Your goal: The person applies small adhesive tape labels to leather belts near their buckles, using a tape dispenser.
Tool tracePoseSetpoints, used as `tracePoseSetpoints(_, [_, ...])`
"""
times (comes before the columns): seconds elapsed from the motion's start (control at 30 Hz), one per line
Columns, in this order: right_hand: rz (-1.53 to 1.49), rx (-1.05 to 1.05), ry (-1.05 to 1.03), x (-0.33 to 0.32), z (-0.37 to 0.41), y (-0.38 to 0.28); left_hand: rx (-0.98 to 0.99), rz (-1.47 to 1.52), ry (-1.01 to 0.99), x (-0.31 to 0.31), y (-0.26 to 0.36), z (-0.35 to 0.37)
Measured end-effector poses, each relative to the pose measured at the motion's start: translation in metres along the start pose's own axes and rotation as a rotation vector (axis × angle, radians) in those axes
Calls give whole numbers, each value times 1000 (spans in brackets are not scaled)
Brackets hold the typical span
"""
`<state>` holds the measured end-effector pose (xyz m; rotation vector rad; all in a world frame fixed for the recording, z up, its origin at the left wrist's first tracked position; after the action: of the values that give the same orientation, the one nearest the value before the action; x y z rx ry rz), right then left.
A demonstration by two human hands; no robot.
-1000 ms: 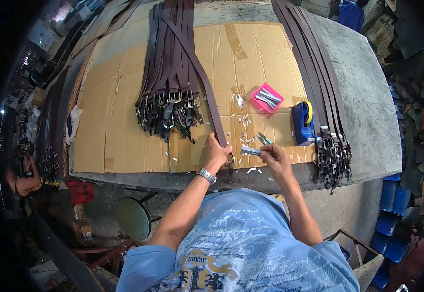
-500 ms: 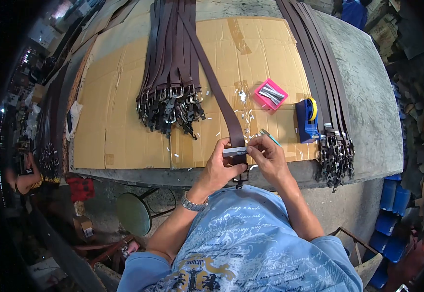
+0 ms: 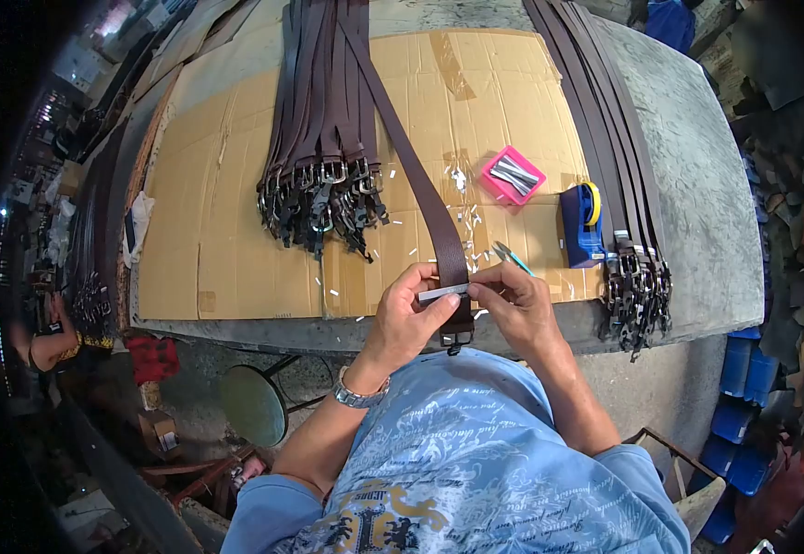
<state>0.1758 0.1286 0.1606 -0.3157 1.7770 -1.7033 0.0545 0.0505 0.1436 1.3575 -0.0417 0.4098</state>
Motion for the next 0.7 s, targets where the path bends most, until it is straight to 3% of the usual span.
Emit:
tracePoseSetpoints(0.27, [-234,191,-52,-1,7,11,-46,74,2,6,13,0])
tracePoseSetpoints(0.7, [-379,187,-72,1,7,9,-103,71,-10,6,20,3])
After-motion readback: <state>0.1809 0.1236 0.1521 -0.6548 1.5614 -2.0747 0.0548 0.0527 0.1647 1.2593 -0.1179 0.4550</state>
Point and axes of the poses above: each hand's wrist, its own z-axis away from the middle knuckle, its own x-axis out of the palm, y = z × x, the point moved 10 cm from there along -z, towards the middle knuckle, and after that the axes turned 5 degrees about z, right-handed, at the moved point
